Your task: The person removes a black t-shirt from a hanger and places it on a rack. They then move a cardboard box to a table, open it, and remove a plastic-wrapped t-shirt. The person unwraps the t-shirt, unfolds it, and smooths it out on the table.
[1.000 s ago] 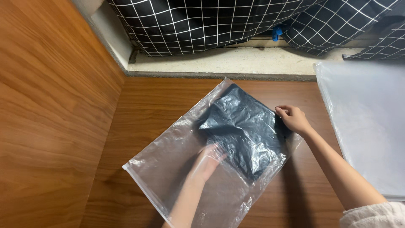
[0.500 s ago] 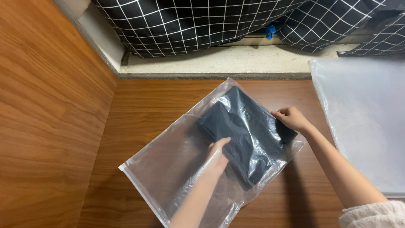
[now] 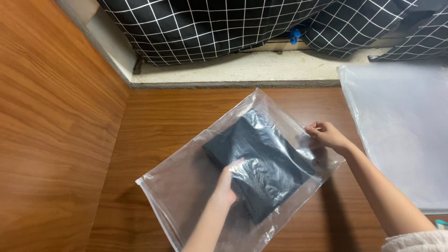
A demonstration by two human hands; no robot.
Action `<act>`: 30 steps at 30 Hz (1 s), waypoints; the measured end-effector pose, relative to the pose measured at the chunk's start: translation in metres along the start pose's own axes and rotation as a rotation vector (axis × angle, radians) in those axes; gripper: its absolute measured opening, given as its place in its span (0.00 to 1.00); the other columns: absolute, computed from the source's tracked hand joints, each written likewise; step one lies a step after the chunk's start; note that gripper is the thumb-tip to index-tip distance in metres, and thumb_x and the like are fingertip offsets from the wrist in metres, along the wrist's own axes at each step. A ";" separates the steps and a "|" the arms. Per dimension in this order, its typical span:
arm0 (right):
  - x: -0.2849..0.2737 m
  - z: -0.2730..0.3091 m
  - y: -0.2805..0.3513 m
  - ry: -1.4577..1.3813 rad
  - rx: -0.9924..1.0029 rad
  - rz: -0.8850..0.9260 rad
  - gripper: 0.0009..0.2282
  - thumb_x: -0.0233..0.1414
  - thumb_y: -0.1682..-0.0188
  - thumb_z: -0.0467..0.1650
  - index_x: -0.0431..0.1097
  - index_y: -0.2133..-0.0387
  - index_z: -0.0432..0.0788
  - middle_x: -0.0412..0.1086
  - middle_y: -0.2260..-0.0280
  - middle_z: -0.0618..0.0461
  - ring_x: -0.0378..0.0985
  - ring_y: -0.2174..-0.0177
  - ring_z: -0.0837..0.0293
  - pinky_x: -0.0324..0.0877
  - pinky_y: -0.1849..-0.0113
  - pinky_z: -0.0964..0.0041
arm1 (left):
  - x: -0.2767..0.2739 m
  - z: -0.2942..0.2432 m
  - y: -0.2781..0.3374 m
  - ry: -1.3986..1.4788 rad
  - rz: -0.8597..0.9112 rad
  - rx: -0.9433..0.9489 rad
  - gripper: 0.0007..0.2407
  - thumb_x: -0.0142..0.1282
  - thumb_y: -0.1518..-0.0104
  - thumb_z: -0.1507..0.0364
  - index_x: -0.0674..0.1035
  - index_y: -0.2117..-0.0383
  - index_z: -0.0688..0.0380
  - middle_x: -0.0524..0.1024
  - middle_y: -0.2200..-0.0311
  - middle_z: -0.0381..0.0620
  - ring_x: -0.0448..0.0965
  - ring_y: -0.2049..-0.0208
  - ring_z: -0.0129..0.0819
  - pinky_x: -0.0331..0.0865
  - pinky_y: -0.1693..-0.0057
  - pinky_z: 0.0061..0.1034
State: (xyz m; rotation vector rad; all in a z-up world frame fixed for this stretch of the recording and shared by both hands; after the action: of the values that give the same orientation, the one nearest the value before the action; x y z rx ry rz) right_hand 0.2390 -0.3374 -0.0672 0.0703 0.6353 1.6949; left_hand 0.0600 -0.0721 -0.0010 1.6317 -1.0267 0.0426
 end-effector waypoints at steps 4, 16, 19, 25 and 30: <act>-0.005 0.005 0.027 -0.020 -0.011 -0.031 0.15 0.51 0.56 0.33 0.61 0.68 0.29 0.59 0.77 0.44 0.67 0.76 0.51 0.72 0.71 0.51 | -0.057 0.011 -0.065 0.004 0.047 0.084 0.11 0.57 0.58 0.73 0.76 0.70 0.66 0.75 0.72 0.52 0.73 0.65 0.34 0.64 0.55 0.24; -0.082 -0.031 0.038 -0.033 -0.138 -0.233 0.10 0.47 0.51 0.33 0.61 0.72 0.35 0.60 0.81 0.48 0.63 0.82 0.58 0.68 0.75 0.61 | -0.075 -0.030 0.015 -0.423 -0.346 0.019 0.30 0.55 0.67 0.61 0.68 0.49 0.42 0.53 0.41 0.42 0.48 0.39 0.34 0.41 0.38 0.34; -0.103 -0.044 0.039 -0.031 -0.139 -0.304 0.10 0.48 0.51 0.33 0.61 0.70 0.36 0.62 0.78 0.47 0.64 0.81 0.57 0.67 0.75 0.61 | -0.094 -0.035 0.001 -0.261 -0.095 0.198 0.09 0.60 0.61 0.67 0.75 0.83 0.59 0.70 0.88 0.44 0.69 0.87 0.35 0.65 0.75 0.24; -0.137 -0.064 0.050 -0.093 -0.144 -0.472 0.11 0.48 0.50 0.33 0.58 0.67 0.36 0.60 0.77 0.46 0.71 0.78 0.50 0.68 0.75 0.62 | -0.087 -0.061 0.042 -0.289 -0.174 0.265 0.11 0.57 0.60 0.70 0.78 0.71 0.60 0.76 0.73 0.50 0.76 0.70 0.39 0.69 0.63 0.28; -0.138 -0.050 0.077 -0.075 -0.124 -0.495 0.08 0.42 0.47 0.31 0.56 0.65 0.35 0.68 0.72 0.40 0.71 0.77 0.51 0.66 0.75 0.64 | -0.092 -0.089 0.066 -0.466 -0.327 0.415 0.19 0.57 0.64 0.70 0.75 0.61 0.62 0.76 0.66 0.53 0.76 0.65 0.41 0.69 0.58 0.29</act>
State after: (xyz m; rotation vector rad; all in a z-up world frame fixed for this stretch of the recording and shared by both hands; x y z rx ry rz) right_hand 0.1837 -0.4896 -0.0344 -0.1044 0.4438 1.2421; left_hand 0.0044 0.0558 0.0330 2.2403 -1.1312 -0.3830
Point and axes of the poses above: each hand's wrist, its own y-axis away from the middle knuckle, its own x-axis out of the palm, z = x × y, the point moved 2 cm from there along -y, towards the middle knuckle
